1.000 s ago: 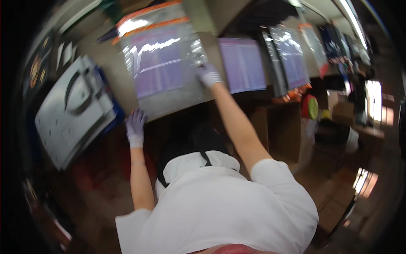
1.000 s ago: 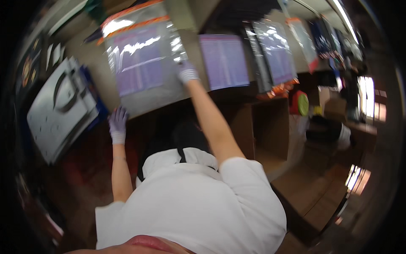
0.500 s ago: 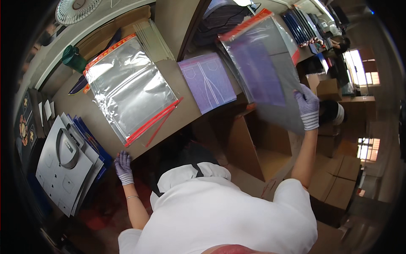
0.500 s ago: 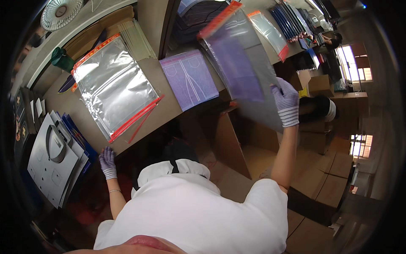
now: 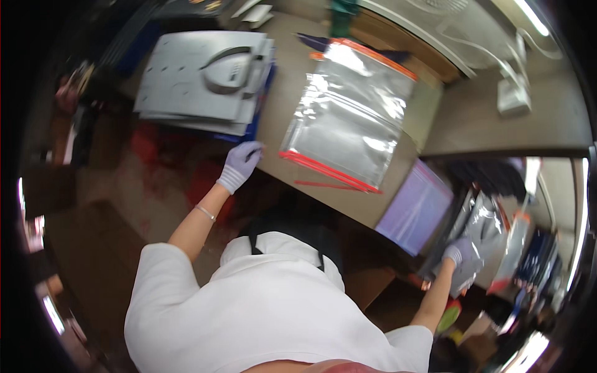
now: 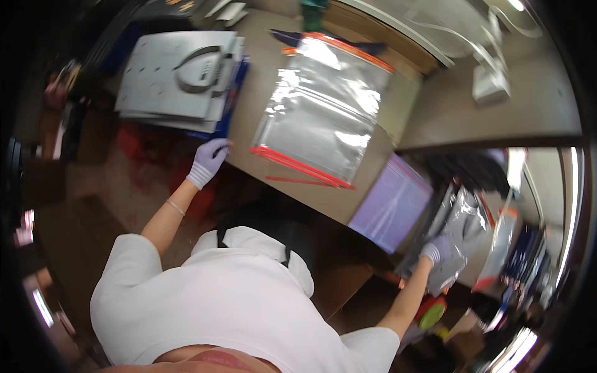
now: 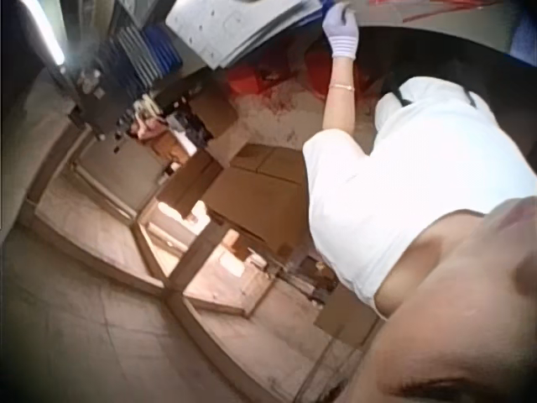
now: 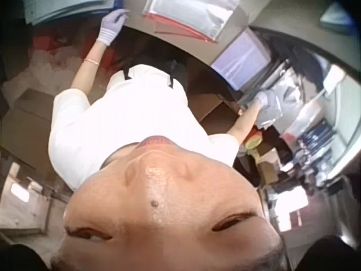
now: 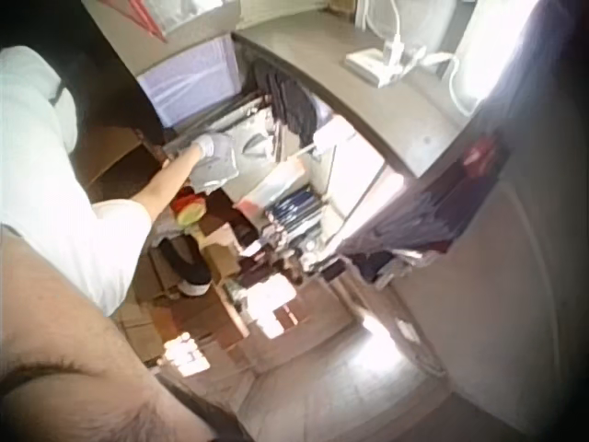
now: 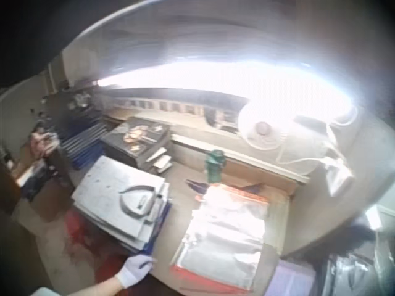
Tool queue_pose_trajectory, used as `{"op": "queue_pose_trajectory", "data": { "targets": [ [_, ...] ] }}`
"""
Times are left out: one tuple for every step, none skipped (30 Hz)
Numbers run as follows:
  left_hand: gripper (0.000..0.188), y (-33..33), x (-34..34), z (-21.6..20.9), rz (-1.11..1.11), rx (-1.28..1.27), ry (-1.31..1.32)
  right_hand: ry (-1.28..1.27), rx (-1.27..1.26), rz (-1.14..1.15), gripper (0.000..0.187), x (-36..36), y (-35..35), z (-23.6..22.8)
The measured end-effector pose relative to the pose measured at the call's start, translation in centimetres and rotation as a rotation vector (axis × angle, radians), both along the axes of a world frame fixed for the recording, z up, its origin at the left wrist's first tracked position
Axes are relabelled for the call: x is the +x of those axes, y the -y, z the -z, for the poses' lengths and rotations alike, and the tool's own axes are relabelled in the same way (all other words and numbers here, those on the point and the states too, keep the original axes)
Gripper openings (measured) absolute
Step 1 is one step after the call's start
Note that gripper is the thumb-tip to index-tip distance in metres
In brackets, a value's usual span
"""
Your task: Placing folded clothing items into individual plastic bags and then into a large cardboard box.
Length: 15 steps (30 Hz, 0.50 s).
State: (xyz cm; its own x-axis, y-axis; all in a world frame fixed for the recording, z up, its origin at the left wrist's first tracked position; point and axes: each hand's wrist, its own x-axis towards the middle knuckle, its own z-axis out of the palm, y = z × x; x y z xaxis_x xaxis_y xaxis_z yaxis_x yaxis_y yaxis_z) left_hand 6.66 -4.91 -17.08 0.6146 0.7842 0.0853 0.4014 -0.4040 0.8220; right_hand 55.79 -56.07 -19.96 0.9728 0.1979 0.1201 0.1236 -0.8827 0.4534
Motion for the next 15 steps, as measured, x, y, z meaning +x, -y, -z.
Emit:
{"op": "queue_pose_trajectory", "data": {
  "targets": [
    [0.020, -1.6, -0.4, -1.4, 0.004, 0.222, -0.063, 0.028, 0.005, -0.024, 0.020, 0.8, 1.3, 1.4],
    [0.024, -3.3, -1.0, -2.6, 0.014, 0.441, -0.131, 0.058, 0.009, -0.045, 0.021, 1.2, 1.0, 2.5],
    [0.029, -4.6, -2.0, -4.1, -0.075, 0.572, -0.264, 0.043, 0.019, -0.073, 0.021, 1.5, -0.4, 2.4],
    [0.035, -5.8, -2.9, -5.6, -0.155, 0.698, -0.396, 0.024, -0.006, -0.099, 0.022, 1.7, -1.2, 2.0],
    [0.039, -7.2, -3.3, -6.4, -0.191, 0.786, -0.486, 0.015, -0.037, -0.114, 0.023, 1.4, -1.6, 1.4],
    [0.043, -8.4, -3.7, -7.0, -0.221, 0.869, -0.576, 0.012, -0.043, -0.116, 0.023, 0.9, -1.8, 1.1],
    [0.046, -9.5, -4.2, -7.1, -0.188, 0.863, -0.677, 0.019, 0.007, -0.144, 0.023, 0.4, -1.9, 0.8],
    [0.049, -10.8, -4.5, -7.0, -0.150, 0.862, -0.770, 0.031, 0.059, -0.164, 0.023, -0.1, -2.0, 0.3],
    [0.050, -11.8, -5.0, -6.7, -0.083, 0.849, -0.812, 0.007, -0.010, -0.143, 0.024, -1.3, -2.7, -0.4],
    [0.045, -12.5, -5.7, -6.5, -0.032, 0.949, -0.745, 0.010, -0.011, -0.127, 0.024, -2.1, -3.6, -1.2],
    [0.041, -13.4, -6.1, -6.6, 0.019, 0.951, -0.703, 0.000, 0.010, -0.141, 0.024, -3.3, -4.6, -2.1],
    [0.036, -14.0, -6.5, -6.5, 0.072, 0.952, -0.663, -0.011, 0.028, -0.154, 0.024, -4.8, -5.8, -3.0],
    [0.030, -14.4, -6.6, -7.6, 0.098, 1.084, -0.534, -0.042, 0.078, -0.232, 0.024, -7.2, -8.4, -4.9],
    [0.026, -14.5, -6.0, -9.9, 0.117, 1.129, -0.499, -0.065, 0.130, -0.299, 0.025, -9.9, -11.4, -6.8],
    [0.025, -14.2, -5.1, -12.6, 0.085, 1.156, -0.421, -0.096, 0.253, -0.313, 0.029, -12.0, -14.0, -7.5]
  ]
}}
